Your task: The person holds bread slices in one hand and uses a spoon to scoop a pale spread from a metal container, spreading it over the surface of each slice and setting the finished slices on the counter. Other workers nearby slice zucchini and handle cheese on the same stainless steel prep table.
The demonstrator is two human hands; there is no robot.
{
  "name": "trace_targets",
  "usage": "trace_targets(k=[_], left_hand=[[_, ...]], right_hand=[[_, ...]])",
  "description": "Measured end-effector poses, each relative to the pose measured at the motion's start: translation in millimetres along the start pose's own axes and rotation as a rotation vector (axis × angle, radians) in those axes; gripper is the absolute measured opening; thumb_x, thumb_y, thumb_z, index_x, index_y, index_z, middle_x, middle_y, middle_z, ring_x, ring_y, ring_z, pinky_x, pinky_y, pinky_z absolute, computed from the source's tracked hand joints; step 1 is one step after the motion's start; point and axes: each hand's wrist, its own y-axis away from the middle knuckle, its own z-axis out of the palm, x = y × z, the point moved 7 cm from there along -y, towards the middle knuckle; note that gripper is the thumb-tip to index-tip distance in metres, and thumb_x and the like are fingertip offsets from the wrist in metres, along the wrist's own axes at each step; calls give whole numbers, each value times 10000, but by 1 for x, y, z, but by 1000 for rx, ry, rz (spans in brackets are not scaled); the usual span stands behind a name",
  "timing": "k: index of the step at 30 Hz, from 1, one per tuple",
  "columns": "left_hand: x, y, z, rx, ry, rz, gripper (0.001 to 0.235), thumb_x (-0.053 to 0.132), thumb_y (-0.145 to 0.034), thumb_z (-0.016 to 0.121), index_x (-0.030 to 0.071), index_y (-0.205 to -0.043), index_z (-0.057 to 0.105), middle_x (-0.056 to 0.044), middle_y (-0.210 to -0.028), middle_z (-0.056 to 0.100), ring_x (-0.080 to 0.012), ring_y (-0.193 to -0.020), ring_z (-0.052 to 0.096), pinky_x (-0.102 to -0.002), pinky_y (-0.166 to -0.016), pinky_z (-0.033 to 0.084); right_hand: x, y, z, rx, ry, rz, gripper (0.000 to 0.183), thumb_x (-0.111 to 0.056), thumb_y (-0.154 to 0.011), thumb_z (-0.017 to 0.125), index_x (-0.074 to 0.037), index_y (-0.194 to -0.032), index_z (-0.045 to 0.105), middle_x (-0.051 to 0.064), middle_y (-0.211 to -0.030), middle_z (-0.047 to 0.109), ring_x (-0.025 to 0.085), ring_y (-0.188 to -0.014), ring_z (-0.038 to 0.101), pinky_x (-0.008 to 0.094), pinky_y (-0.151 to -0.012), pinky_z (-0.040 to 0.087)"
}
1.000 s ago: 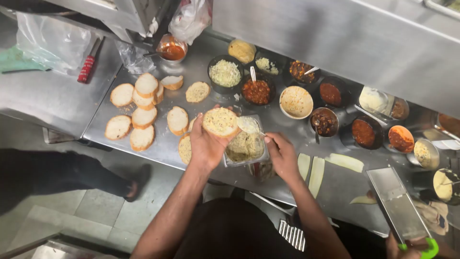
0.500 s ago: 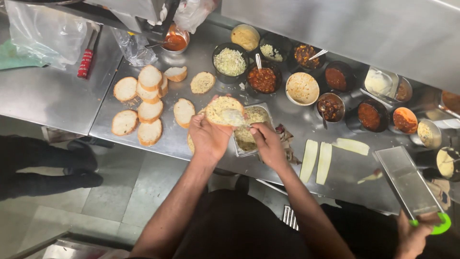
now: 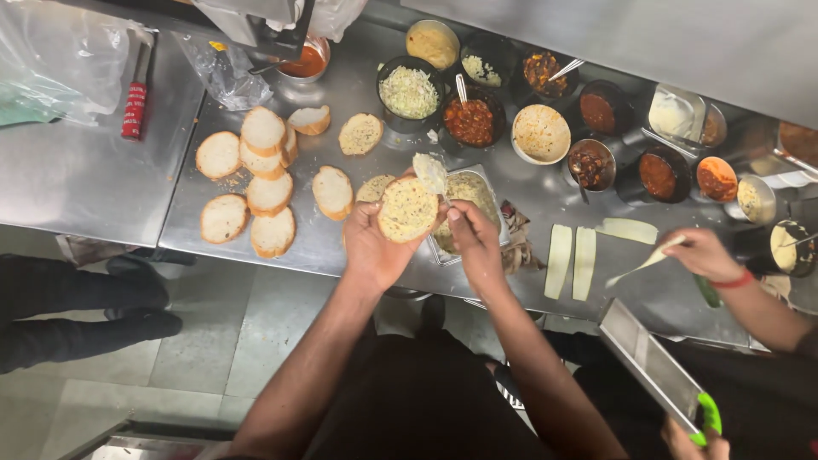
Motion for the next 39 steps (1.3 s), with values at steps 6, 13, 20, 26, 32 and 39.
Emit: trace_targets(k=[6,13,20,26,32,39], left_hand=[[14,4,17,170,-134,-13,565,351,-994,409,123,-1508,461,-134,-1444,558,-389,-1348,535,-624,-1149,426],[21,-17,-4,80,-63,161,479,306,-990,352,135,-1410,505,-216,-1388,588,-451,-1290,586,-619,-1120,456],[10,-33,-2,189,-27,275,507,412,-1074,298,99,-1417,501,-220,-1398,573,-428,-1320,555,-599,-1150,438],[-15,-47,11,141,-76,268,489,377,-1047,300,124,-1414,500,-214,-1356,590,-416,-1296,557,-608,-1130,430],[-40,-52,3,172,-66,344,462,312,-1039,316,107,-1407,507,-193,-1345,612,-386,-1300,566,-606,-1141,434],[-41,-39,-24,290,-101,449,353,301,-1072,331,98,-1283,528,-195,-1264,638,-390,-1244,608,-619,-1096,477]], right_hand=[[-34,2,5,-47,283,-337,253,-222,-1097,549,-12,-1146,681,-31,-966,668,68,-838,530,249,-746,430],[-22,19,-4,-92,484,-275,201,-190,-1075,596,-4,-1112,662,76,-873,600,135,-756,539,302,-703,459],[-26,8,-42,-38,587,-367,178,-168,-1033,607,-13,-1089,677,91,-933,669,204,-803,646,326,-756,500],[-18,-8,-65,-184,486,-373,175,-155,-1040,606,7,-1081,654,99,-934,641,185,-845,602,311,-778,483],[-22,-19,-87,-201,451,-377,181,-168,-1043,600,-2,-1091,652,94,-956,652,172,-851,608,306,-781,485],[-1,-27,-119,-322,498,-354,178,-183,-1033,634,-13,-1071,672,106,-926,651,221,-819,609,326,-761,492]])
